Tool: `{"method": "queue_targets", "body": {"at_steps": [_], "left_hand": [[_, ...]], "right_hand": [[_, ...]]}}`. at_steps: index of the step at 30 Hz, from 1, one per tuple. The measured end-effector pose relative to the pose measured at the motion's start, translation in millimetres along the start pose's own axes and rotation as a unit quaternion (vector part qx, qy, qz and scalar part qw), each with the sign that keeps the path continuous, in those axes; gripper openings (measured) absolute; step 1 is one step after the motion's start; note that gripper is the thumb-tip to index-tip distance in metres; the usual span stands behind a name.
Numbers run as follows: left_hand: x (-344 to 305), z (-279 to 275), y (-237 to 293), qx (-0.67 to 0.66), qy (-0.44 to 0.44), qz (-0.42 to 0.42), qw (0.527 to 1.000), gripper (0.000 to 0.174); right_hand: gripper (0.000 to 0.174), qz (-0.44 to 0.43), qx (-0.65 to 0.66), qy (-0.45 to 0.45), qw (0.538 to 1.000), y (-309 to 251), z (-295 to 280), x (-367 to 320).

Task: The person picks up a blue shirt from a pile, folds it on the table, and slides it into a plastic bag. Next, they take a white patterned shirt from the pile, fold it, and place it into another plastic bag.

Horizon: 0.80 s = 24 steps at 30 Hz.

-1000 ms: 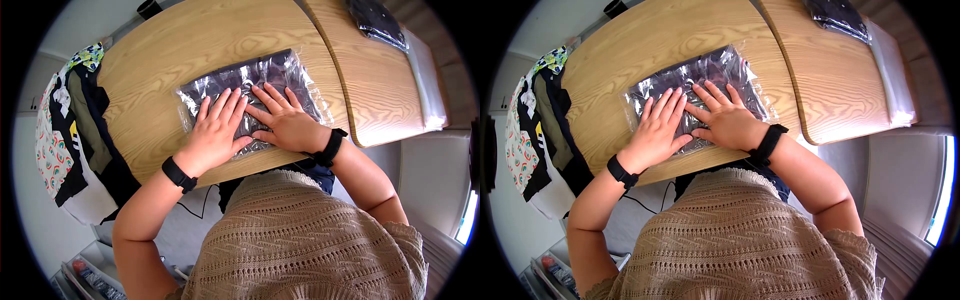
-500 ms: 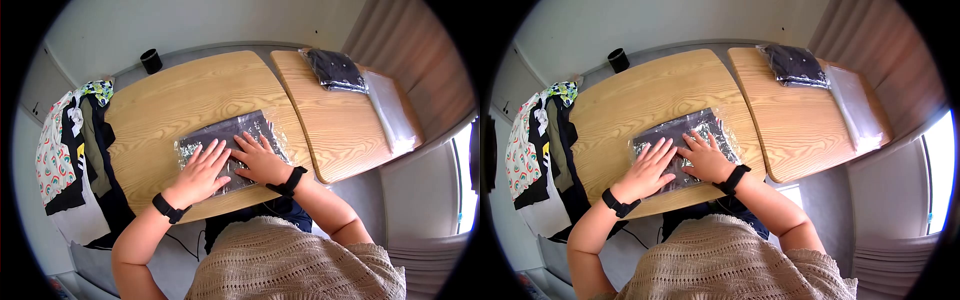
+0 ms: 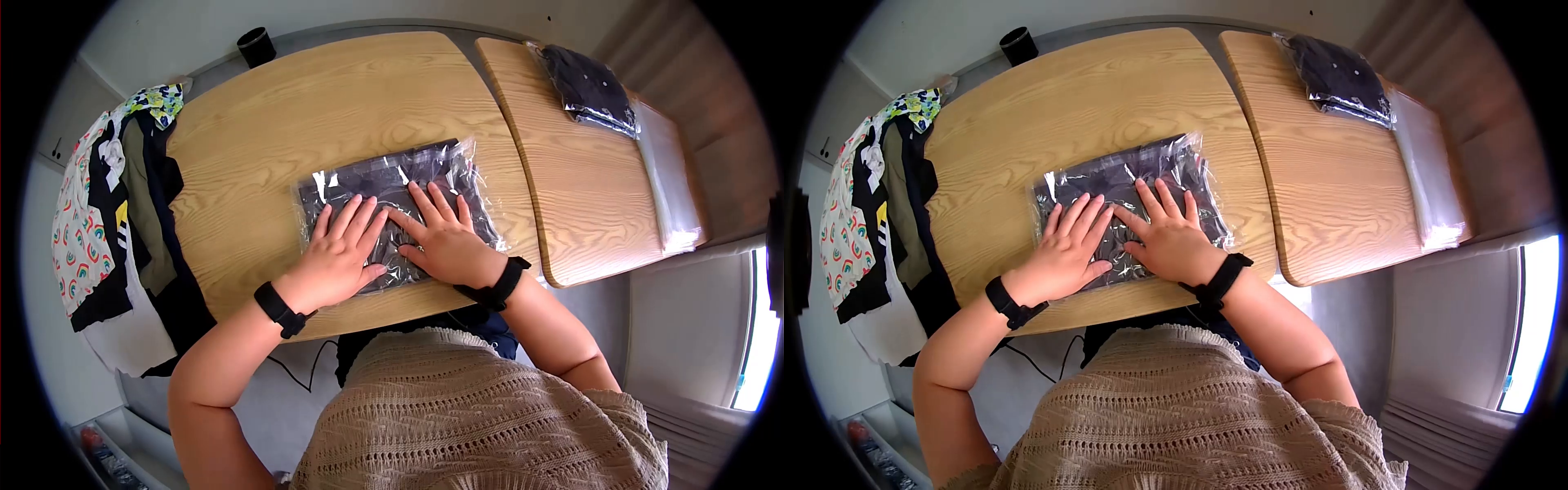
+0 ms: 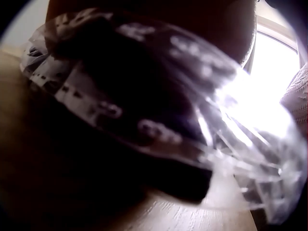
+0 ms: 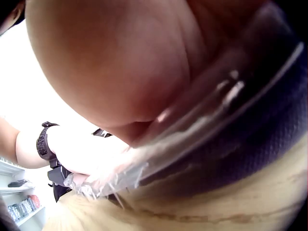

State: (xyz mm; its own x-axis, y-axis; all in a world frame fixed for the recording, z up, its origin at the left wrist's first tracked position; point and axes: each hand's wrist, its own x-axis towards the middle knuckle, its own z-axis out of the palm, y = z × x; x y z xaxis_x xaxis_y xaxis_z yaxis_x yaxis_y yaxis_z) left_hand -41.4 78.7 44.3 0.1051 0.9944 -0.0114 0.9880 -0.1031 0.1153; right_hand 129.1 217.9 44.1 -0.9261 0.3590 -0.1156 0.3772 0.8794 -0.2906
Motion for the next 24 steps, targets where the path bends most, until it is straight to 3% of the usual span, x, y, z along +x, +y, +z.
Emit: {"method": "queue_targets", "body": {"at_steps": [11, 14, 16, 18, 22, 24], "left_hand": [[3, -2, 1, -0.001, -0.015, -0.008, 1.0, 0.074], [6, -10, -5, -0.019, -0.046, -0.028, 0.998, 0.071], [11, -24, -27, -0.241, -0.124, -0.026, 0.962, 0.064], [0, -34, -38, -0.494, -0.016, -0.028, 0.869, 0.05], [-33, -48, -20, -0.281, 0.148, -0.017, 0.948, 0.024], [-53, -46, 0, -0.302, 0.114, -0.072, 0.944, 0.025]], "right_hand": [[0.06, -0.011, 0.0, 0.02, 1.0, 6, 0, -1], [0.059, -0.036, 0.068, 0.015, 0.997, 12, -25, -13], [0.056, -0.102, 0.148, 0.098, 0.979, 16, -48, -30], [0.043, -0.104, 0.126, 0.138, 0.977, 16, -62, -58], [0.04, -0.036, 0.103, 0.152, 0.982, 34, -36, -96], [0.039, 0.005, 0.082, 0.17, 0.982, 36, -25, -103]]}}
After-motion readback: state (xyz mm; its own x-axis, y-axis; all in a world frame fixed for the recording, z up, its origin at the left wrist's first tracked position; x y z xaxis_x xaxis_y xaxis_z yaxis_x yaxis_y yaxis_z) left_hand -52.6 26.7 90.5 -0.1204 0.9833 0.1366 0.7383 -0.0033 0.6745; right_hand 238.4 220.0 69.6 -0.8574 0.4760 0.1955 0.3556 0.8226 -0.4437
